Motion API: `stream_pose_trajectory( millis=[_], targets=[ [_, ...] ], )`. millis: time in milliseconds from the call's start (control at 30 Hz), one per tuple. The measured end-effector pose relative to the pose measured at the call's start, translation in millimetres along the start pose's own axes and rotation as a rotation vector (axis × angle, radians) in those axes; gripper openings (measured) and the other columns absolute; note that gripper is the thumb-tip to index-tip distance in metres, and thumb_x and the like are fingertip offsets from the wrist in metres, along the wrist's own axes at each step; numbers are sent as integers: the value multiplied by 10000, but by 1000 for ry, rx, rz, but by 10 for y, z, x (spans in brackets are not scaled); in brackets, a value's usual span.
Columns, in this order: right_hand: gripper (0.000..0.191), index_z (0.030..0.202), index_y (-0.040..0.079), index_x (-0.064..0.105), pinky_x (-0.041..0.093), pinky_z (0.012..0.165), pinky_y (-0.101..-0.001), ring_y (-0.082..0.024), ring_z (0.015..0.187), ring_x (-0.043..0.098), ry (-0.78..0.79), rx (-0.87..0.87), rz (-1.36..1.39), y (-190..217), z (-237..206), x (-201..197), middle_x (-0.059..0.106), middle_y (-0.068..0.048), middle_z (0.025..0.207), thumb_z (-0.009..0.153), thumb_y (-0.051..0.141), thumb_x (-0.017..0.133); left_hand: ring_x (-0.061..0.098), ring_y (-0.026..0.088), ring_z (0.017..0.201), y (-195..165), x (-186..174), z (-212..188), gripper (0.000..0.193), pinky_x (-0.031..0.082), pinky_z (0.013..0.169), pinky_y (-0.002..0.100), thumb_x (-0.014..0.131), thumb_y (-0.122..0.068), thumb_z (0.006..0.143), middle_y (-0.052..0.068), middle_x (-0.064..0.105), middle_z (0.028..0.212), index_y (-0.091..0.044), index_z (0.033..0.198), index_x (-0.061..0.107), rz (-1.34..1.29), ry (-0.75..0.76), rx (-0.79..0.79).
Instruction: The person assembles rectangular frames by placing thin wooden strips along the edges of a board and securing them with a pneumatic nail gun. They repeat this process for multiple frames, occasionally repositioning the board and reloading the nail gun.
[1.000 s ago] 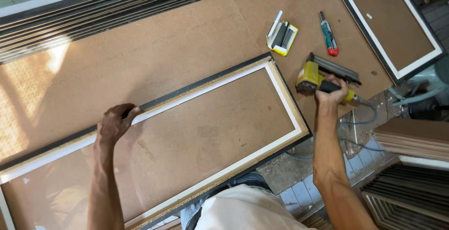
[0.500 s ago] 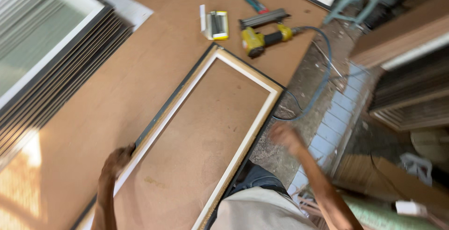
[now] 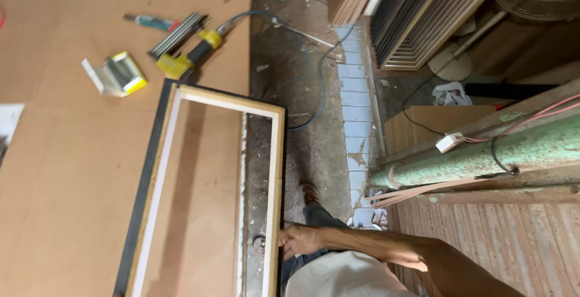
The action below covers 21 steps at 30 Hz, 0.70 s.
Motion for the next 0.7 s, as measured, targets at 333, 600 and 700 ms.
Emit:
stream_pose_trajectory(
  millis=[333,600,700],
  targets=[
    [946,1428,73,465,409,1198,-516,-393,1361,583,-195,-41,190,1445,-594,-567,604,-285,1429,845,808,586,611,273,1101,-1032,1994,-292,554,459,980,399,481,-459,1055,206,664,1187,42,1257,603,-69,-182,304],
    [975,1371,-42,586,426,1104,-470,-343,1170,635,-82,-339,89,3687,-1143,-1014,671,-258,1253,929,793,343,597,262,1068,-2494,3538,-661,543,454,967,386,501,-473,1051,191,644,1149,42,1192,600,-61,-304,637],
    [808,1309,-38,616,535,1014,-428,-288,1061,677,-53,-443,161,4371,-1302,-1156,697,-207,1179,1029,668,340,592,258,1056,-3112,4062,-708,541,453,962,381,509,-479,1049,185,636,1135,41,1168,599,-20,-293,762]
  ],
)
Point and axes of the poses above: each hand's wrist, its own z-axis towards the middle knuckle, its own x-axis out of the palm, y = z × x, the point moved 9 cm from there along z, towards the middle knuckle
